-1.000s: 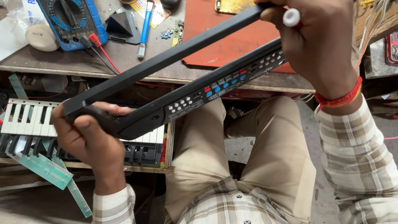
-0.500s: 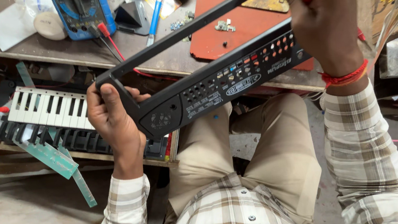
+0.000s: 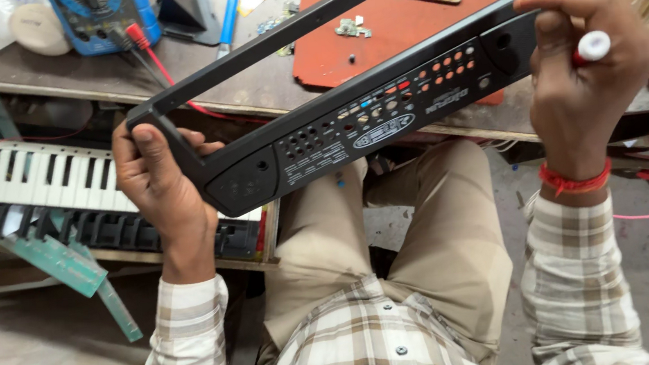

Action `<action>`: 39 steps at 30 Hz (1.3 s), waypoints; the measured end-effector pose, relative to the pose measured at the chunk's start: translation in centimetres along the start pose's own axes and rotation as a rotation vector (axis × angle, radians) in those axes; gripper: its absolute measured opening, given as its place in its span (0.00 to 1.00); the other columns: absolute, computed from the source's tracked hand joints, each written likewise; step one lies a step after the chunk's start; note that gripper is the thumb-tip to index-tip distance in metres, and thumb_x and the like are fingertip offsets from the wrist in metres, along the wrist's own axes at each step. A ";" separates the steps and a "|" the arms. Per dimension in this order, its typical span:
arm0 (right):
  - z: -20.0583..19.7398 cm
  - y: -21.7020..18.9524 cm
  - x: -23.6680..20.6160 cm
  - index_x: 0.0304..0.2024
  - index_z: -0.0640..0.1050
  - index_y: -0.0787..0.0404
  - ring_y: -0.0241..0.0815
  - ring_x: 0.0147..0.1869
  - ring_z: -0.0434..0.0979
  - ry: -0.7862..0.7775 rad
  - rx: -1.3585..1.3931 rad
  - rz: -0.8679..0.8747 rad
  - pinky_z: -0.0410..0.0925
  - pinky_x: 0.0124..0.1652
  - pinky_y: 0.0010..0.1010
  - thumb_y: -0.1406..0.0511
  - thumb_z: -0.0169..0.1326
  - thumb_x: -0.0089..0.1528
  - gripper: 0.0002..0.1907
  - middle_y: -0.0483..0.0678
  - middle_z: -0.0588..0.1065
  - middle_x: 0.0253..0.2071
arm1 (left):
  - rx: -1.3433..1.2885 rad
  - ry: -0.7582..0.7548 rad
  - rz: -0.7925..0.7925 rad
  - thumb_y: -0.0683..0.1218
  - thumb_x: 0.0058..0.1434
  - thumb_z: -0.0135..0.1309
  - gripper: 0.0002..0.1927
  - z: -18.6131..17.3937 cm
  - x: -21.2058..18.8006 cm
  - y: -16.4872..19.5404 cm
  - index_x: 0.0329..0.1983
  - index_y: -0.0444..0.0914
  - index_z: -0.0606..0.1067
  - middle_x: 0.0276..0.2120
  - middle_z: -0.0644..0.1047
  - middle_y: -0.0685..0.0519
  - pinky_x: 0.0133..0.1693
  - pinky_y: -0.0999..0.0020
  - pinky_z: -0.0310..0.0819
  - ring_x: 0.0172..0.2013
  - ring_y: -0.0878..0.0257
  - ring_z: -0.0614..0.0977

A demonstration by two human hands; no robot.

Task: The person removes small colored buttons from a keyboard chassis using a red-handled tool, then removes the keybed assembly. They inspect the chassis and reinsert the keybed into the housing, aligning it with the internal structure.

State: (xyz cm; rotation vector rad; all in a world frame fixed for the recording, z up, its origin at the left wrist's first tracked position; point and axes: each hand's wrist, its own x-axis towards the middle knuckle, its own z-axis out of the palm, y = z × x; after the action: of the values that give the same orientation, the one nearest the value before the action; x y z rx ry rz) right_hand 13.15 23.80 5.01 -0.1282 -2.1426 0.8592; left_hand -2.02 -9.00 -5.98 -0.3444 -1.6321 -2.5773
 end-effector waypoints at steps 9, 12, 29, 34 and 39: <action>-0.7 1.3 -4.9 0.50 0.76 0.71 0.27 0.26 0.66 0.083 0.150 0.190 0.57 0.26 0.18 0.76 0.51 0.81 0.04 0.50 0.79 0.45 | 0.023 0.010 -0.027 0.59 0.77 0.52 0.19 -0.5 -0.2 0.0 0.47 0.38 0.69 0.28 0.75 0.53 0.36 0.63 0.88 0.31 0.66 0.82; -0.6 1.7 -6.1 0.49 0.76 0.70 0.26 0.27 0.65 0.101 0.195 0.250 0.56 0.26 0.17 0.76 0.51 0.79 0.03 0.49 0.79 0.44 | 0.025 0.006 -0.036 0.60 0.77 0.52 0.20 -0.7 -0.1 0.1 0.46 0.38 0.69 0.28 0.75 0.53 0.36 0.63 0.88 0.31 0.66 0.82; 0.5 1.1 -8.2 0.48 0.79 0.69 0.30 0.37 0.77 -0.081 0.187 0.283 0.66 0.35 0.18 0.73 0.54 0.75 0.03 0.48 0.79 0.38 | 0.051 0.024 -0.056 0.61 0.75 0.53 0.20 -0.7 0.0 0.4 0.45 0.40 0.68 0.29 0.76 0.53 0.34 0.64 0.87 0.29 0.66 0.83; 2.6 2.4 -10.1 0.43 0.81 0.67 0.32 0.36 0.82 -0.388 0.173 0.272 0.72 0.36 0.21 0.73 0.57 0.67 0.04 0.48 0.81 0.34 | 0.044 0.014 -0.043 0.61 0.77 0.53 0.21 -0.8 0.0 0.4 0.44 0.39 0.68 0.28 0.76 0.52 0.35 0.64 0.87 0.30 0.65 0.83; 8.7 4.6 -13.6 0.42 0.81 0.65 0.35 0.37 0.85 -0.585 0.228 0.468 0.78 0.36 0.26 0.74 0.58 0.61 0.07 0.48 0.83 0.36 | 0.020 -0.017 -0.035 0.60 0.79 0.53 0.22 -1.2 -0.1 0.4 0.43 0.38 0.67 0.27 0.75 0.52 0.36 0.63 0.87 0.31 0.64 0.82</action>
State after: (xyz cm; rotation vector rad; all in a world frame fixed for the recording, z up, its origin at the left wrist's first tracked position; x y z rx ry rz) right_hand 15.12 17.71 -10.51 -0.2981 -2.5729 1.5601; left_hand -2.03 -10.23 -6.14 -0.3405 -1.6826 -2.5882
